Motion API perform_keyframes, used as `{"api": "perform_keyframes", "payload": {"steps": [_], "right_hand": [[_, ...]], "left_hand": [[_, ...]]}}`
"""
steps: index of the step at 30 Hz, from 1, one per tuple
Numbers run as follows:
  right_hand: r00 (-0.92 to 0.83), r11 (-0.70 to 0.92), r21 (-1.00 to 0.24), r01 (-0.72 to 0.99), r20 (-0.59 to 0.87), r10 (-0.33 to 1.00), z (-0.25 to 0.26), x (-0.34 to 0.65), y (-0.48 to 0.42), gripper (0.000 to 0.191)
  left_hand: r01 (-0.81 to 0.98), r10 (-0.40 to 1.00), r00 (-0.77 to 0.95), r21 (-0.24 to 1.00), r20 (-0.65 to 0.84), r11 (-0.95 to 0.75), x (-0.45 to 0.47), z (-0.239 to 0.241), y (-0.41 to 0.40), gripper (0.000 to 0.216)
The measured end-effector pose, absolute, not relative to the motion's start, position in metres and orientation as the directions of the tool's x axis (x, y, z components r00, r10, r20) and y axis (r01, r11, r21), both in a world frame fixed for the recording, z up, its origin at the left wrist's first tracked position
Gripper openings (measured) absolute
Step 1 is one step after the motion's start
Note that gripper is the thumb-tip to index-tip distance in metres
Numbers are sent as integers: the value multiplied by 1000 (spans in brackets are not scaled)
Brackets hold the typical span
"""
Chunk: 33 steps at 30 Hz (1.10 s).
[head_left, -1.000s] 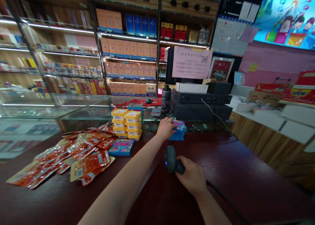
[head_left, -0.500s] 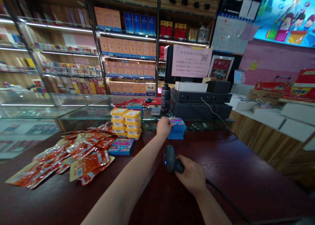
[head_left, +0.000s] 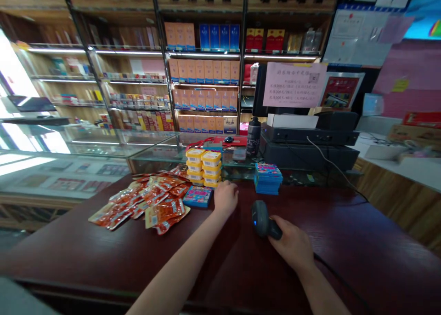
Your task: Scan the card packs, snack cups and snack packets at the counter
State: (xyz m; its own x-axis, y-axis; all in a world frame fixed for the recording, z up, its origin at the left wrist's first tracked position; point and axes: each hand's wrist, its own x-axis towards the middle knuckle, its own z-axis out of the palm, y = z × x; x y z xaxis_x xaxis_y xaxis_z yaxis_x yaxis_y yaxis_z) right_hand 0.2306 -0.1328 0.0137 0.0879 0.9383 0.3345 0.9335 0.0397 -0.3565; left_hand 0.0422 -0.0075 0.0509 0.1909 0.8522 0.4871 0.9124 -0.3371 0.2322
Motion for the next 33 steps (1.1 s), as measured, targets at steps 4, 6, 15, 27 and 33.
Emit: {"api": "perform_keyframes", "payload": {"steps": [4, 6, 15, 27, 33], "right_hand": [[89, 43, -346, 937, 356, 930, 14, 229, -136, 31], [89, 40, -337, 941, 360, 929, 14, 229, -137, 31], [101, 6, -306, 952, 331, 938, 14, 228, -136, 32], [81, 28, -288, 957, 359, 930, 12, 230, -136, 32], [104, 22, -321, 947, 371, 923, 9, 228, -138, 32]], "left_hand": [[989, 850, 20, 116, 526, -95, 5, 31, -18, 28], [994, 844, -79, 111, 530, 23, -6, 22, -16, 44], [983, 909, -54, 180, 414, -24, -19, 27, -8, 33], [663, 825, -272, 718, 495, -212, -20, 46, -13, 34], [-309, 975, -118, 926, 188, -216, -1, 11, 4, 31]]}}
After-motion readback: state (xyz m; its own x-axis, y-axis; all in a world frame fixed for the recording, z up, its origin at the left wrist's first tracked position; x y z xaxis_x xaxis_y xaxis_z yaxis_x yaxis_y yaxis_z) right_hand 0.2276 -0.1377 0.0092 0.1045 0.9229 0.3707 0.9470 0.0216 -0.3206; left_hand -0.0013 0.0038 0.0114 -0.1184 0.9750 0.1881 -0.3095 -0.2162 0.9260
